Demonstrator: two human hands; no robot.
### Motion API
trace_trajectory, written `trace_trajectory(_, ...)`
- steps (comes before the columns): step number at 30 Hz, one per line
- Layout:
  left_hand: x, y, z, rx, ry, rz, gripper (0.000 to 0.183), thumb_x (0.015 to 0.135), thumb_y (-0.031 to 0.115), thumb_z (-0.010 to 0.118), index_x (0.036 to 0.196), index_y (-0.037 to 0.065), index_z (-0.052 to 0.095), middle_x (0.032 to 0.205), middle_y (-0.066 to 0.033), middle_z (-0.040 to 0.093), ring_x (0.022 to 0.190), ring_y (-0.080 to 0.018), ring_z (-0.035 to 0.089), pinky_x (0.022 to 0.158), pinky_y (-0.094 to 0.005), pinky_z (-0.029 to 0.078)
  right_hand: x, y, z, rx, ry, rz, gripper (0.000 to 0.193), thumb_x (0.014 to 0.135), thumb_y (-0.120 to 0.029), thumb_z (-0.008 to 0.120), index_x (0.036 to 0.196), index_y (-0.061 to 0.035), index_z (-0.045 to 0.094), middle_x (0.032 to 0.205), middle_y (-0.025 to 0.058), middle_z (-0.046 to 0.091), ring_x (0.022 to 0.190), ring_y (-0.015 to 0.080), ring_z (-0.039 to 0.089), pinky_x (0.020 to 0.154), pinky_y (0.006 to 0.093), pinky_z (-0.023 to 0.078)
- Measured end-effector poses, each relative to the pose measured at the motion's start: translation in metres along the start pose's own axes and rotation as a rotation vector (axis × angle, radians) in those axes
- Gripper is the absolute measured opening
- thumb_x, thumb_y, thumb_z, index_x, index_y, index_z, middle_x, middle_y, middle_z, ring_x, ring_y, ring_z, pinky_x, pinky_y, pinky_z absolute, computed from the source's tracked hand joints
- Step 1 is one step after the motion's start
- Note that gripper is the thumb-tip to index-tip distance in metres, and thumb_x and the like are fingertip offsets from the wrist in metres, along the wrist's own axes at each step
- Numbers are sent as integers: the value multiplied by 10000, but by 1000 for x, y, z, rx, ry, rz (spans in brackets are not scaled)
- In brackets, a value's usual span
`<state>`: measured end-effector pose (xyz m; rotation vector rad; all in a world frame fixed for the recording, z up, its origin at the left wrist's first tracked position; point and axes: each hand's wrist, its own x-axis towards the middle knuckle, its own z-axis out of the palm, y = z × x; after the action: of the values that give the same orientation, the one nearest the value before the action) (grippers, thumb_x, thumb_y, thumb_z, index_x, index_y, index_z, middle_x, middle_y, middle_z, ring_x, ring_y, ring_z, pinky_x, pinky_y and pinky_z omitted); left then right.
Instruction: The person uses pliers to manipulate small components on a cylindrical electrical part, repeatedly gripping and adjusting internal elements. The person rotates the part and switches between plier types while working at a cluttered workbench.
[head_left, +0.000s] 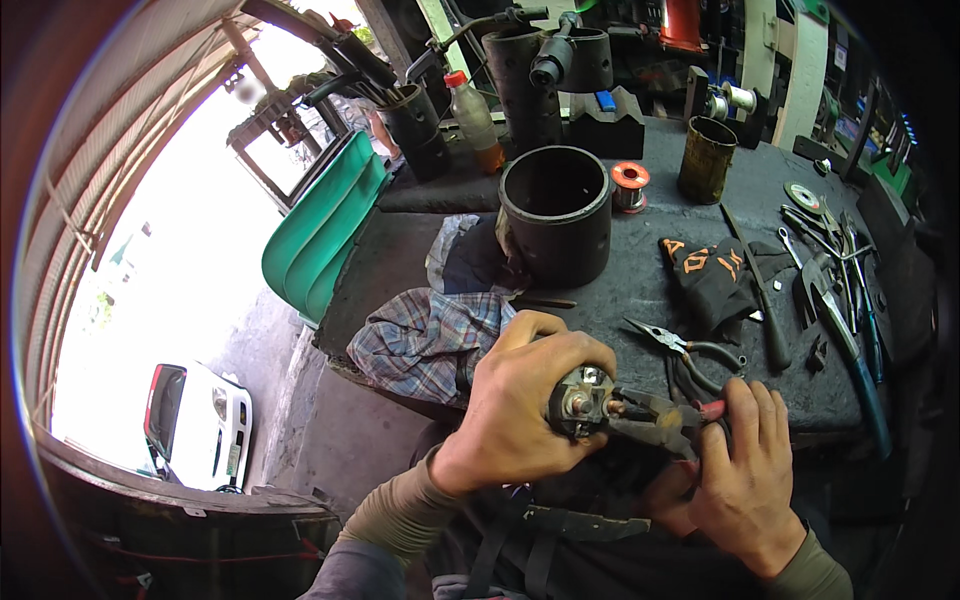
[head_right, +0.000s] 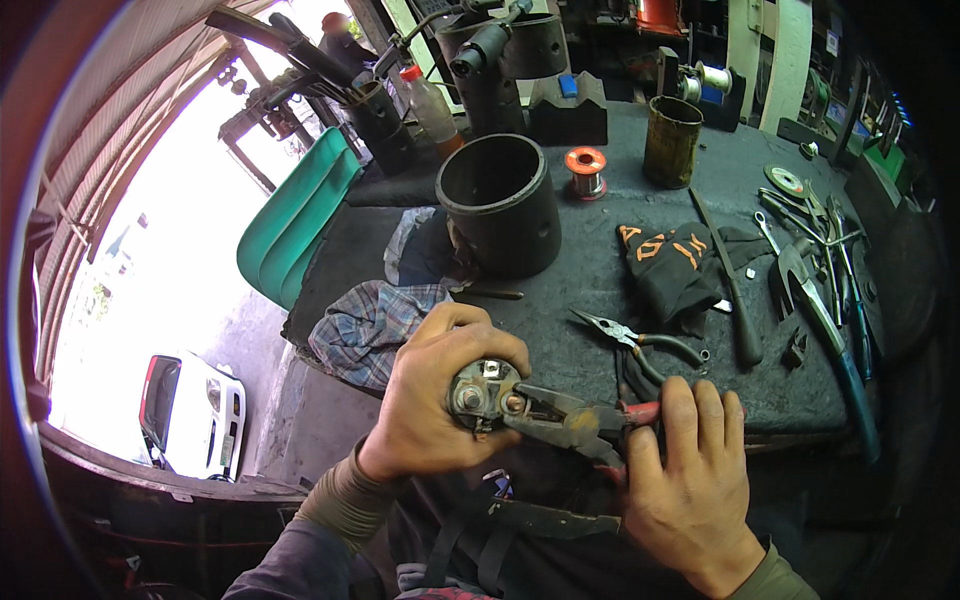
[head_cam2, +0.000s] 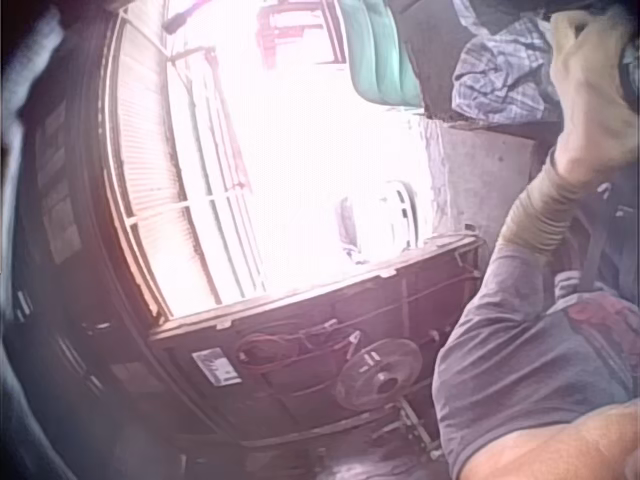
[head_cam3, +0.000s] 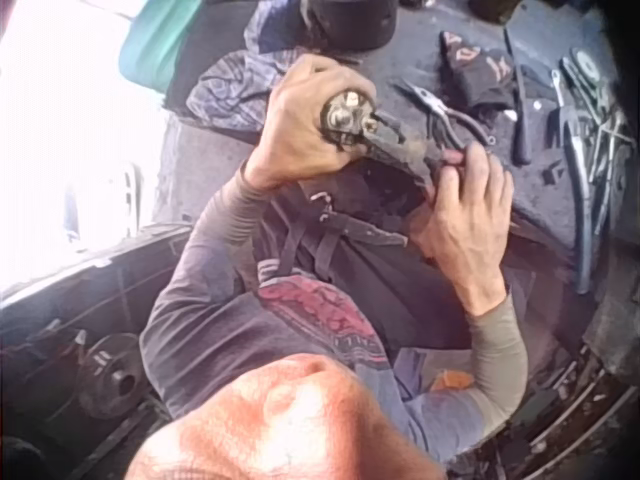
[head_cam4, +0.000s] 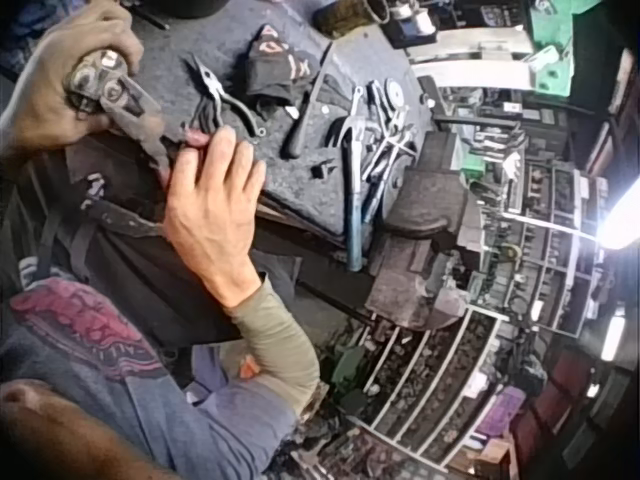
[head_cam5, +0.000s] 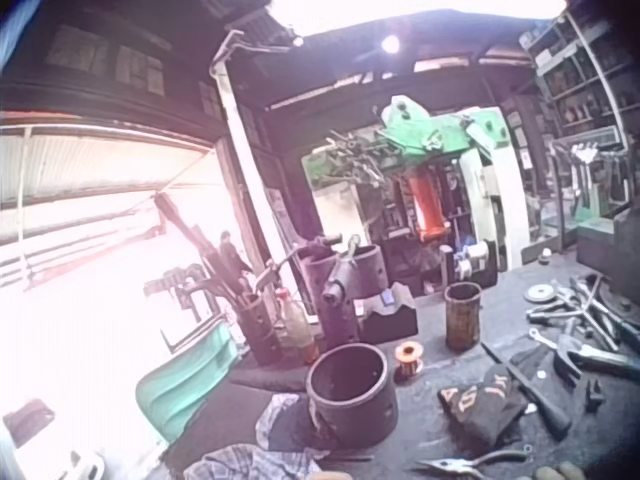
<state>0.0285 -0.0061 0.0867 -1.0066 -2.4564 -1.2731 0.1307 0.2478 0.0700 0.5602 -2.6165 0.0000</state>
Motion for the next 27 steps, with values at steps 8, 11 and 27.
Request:
trace_trajectory(8, 11, -14, -26, -276, -468, 15, 498, 583, 99, 914, 1060, 98, 774, 1059, -83, 709, 1056, -289, 657, 964, -400, 532, 11, 32, 7, 22, 51, -234, 365, 771, -294, 735, 1012, -21, 702, 1335, 238, 591, 1239, 445, 603, 1067, 656, 490)
trace_trajectory(11, 4, -12, -21, -236, -283, -24, 466, 606, 102, 899, 1050, 95, 756, 1040, -60, 707, 1062, -279, 650, 979, -399, 524, 13, 27, 4, 90, 37, -146, 404, 766, -258, 722, 1080, -7, 695, 1360, 247, 579, 1280, 454, 593, 1116, 669, 451)
trace_trajectory(27, 1, 0, -2, 37, 158, -13, 525, 542, 43, 885, 1044, 111, 748, 975, -27, 703, 1058, -272, 631, 953, -394, 521, 10, -1, -6, 112, 8, 32, 458, 805, -174, 783, 1186, 62, 688, 1453, 296, 532, 1351, 500, 547, 1130, 688, 414)
